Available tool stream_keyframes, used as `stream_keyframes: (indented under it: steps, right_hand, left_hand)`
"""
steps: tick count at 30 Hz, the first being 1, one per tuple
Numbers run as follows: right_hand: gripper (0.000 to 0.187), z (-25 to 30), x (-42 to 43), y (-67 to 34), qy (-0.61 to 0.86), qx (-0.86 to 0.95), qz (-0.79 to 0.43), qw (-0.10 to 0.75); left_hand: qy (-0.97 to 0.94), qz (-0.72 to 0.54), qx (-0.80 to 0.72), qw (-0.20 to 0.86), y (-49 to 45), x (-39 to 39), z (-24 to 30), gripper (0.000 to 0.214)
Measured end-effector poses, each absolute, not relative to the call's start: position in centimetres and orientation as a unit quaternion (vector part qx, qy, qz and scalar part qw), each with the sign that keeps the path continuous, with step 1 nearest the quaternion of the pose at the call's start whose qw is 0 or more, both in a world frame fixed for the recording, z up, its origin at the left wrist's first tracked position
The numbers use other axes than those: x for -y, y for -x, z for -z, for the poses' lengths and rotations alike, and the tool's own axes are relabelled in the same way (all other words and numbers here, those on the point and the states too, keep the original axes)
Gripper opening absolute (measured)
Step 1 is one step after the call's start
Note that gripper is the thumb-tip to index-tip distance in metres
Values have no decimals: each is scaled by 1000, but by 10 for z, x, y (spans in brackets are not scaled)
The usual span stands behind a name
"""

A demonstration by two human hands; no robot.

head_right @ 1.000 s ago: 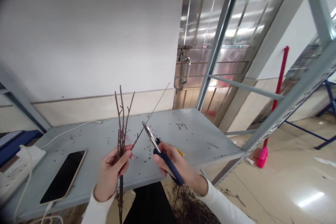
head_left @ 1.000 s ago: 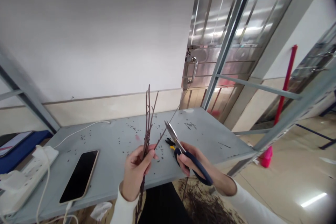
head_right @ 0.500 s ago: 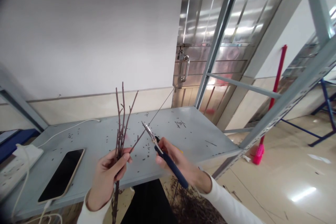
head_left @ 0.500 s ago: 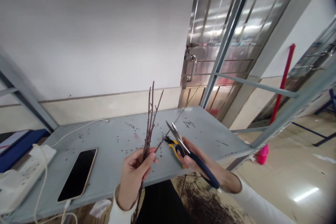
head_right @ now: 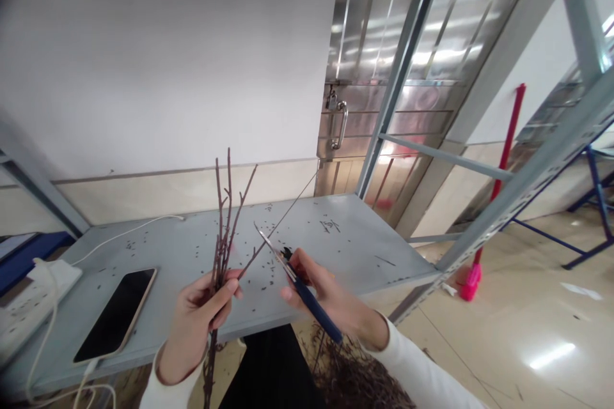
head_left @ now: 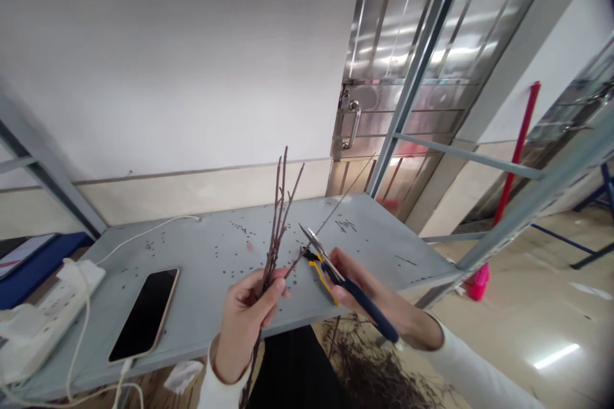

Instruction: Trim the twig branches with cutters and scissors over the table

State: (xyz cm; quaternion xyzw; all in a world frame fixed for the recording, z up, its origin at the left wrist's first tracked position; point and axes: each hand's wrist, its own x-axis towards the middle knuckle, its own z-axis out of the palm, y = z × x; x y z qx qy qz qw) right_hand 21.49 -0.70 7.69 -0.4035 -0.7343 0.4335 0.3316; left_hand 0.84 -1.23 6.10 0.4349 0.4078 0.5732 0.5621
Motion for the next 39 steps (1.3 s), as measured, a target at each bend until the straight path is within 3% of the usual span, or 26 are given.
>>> stream_keyframes:
  steps: [20,39]
  right_hand:
    - [27,-85,1,-220,407,763,-419,278]
    - [42,-99,21,-228,345,729,-521,280]
  left_hand:
    - [-455,-550,-458,530,-8,19,-68,26]
    - [-363,-562,-403,624,-2,35,-79,25]
